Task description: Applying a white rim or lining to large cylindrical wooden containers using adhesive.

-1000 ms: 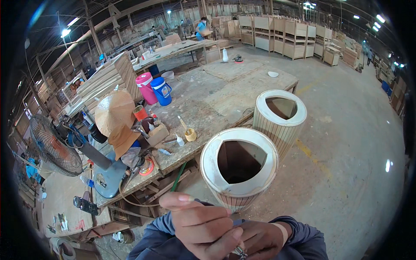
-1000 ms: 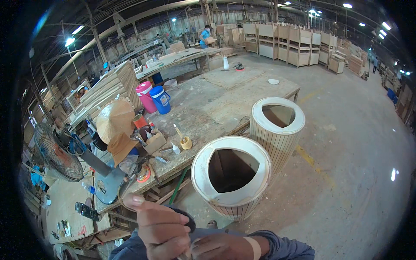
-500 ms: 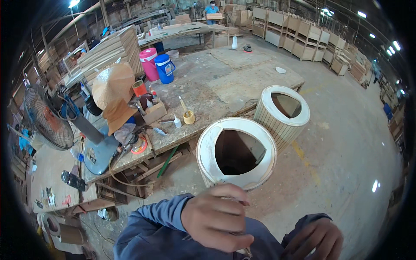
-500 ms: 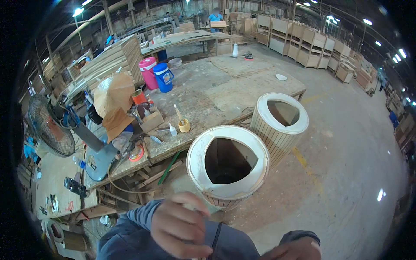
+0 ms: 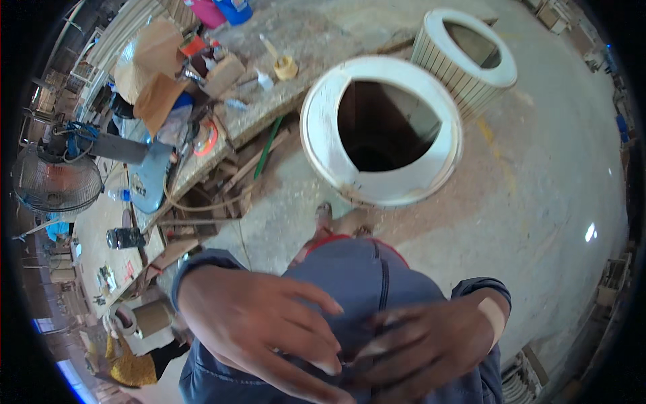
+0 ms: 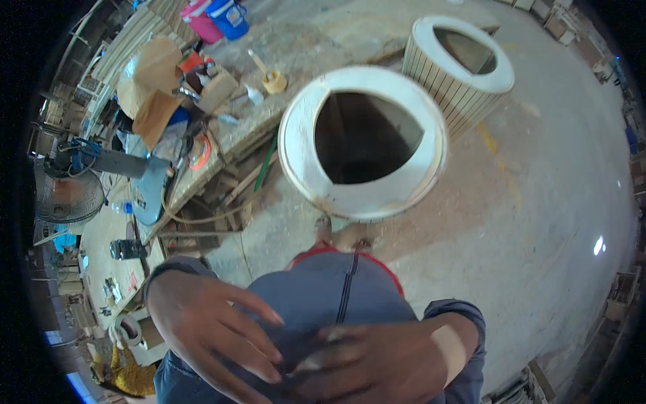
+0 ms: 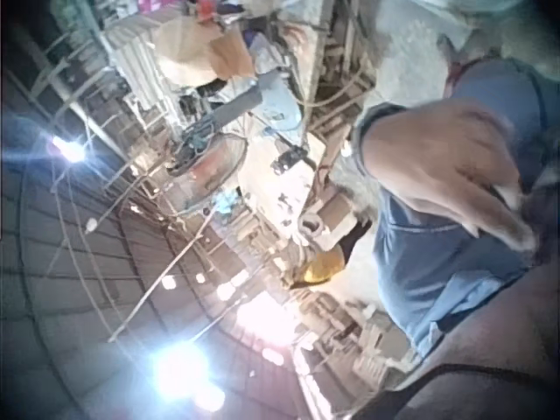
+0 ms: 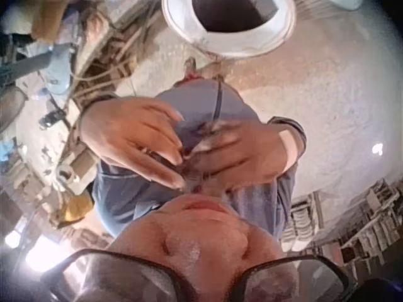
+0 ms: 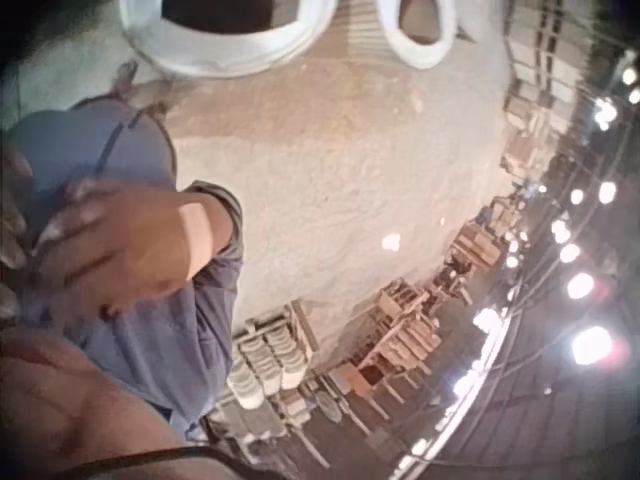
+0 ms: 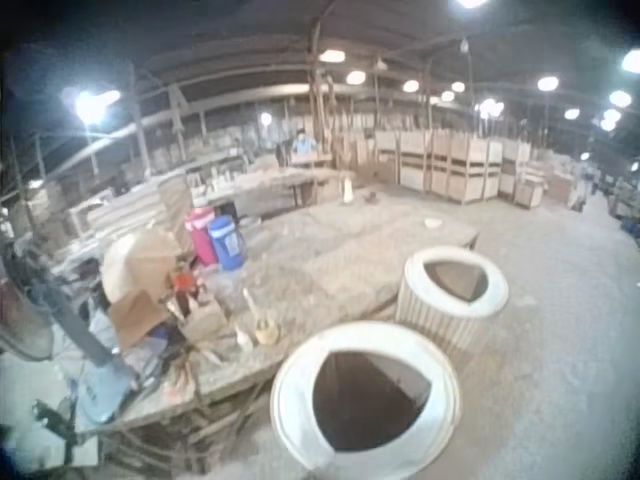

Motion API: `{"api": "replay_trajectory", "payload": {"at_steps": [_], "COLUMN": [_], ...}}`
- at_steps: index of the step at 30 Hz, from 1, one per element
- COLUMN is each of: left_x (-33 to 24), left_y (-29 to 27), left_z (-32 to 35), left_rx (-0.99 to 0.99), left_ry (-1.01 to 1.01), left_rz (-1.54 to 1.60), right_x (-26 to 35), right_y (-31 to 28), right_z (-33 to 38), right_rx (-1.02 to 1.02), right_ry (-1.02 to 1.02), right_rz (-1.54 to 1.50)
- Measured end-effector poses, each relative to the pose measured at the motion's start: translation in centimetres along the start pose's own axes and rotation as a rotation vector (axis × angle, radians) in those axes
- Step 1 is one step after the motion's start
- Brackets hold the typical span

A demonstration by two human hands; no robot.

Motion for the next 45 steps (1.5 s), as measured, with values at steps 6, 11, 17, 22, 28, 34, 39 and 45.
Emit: {"api": "replay_trajectory", "payload": {"at_steps": [6, 11, 17, 22, 28, 34, 39, 45], "left_x": [3.6, 9.3, 16.4, 18.5, 19.4, 19.2, 19.6, 18.8], "left_y": [0.2, 0.3, 4.6, 7.6, 8.3, 9.2, 9.1, 9.4], "left_z": [5.0, 7.1, 10.2, 10.1, 9.0, 9.2, 8.9, 9.1], "left_rx": [-0.340, -0.478, -0.617, -0.671, -0.533, -0.482, -0.515, -0.506], "left_ry": [-0.400, -0.748, -1.046, -1.095, -1.094, -1.087, -1.142, -1.104], "left_rz": [-0.063, -0.295, -0.487, -0.428, -0.663, -0.776, -0.771, -0.807], "right_x": [-1.6, -2.7, -6.0, -9.6, -12.6, -16.1, -16.3, -16.5], "right_y": [4.1, 3.0, -4.5, -8.5, -10.8, -12.2, -12.3, -12.0], "right_z": [-1.1, 0.6, 5.3, 13.0, 13.8, 12.6, 12.4, 12.5], "right_rx": [-0.092, -0.310, -0.193, -1.018, -1.147, -0.899, -0.894, -0.880], "right_ry": [-0.348, -0.380, 0.257, 0.700, 0.572, 0.613, 0.706, 0.704], "right_rz": [0.042, 0.238, 0.146, 0.541, 0.946, 1.445, 1.450, 1.481]}}
Point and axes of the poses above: each hand's wrist, its own z-axis away from the middle knuckle, its own y-axis out of the palm, x = y × z, the point moved 6 cm from there along -z, towards the middle knuckle, and after that the axes turned 2 degrees about -z, right-handed, at the moved point
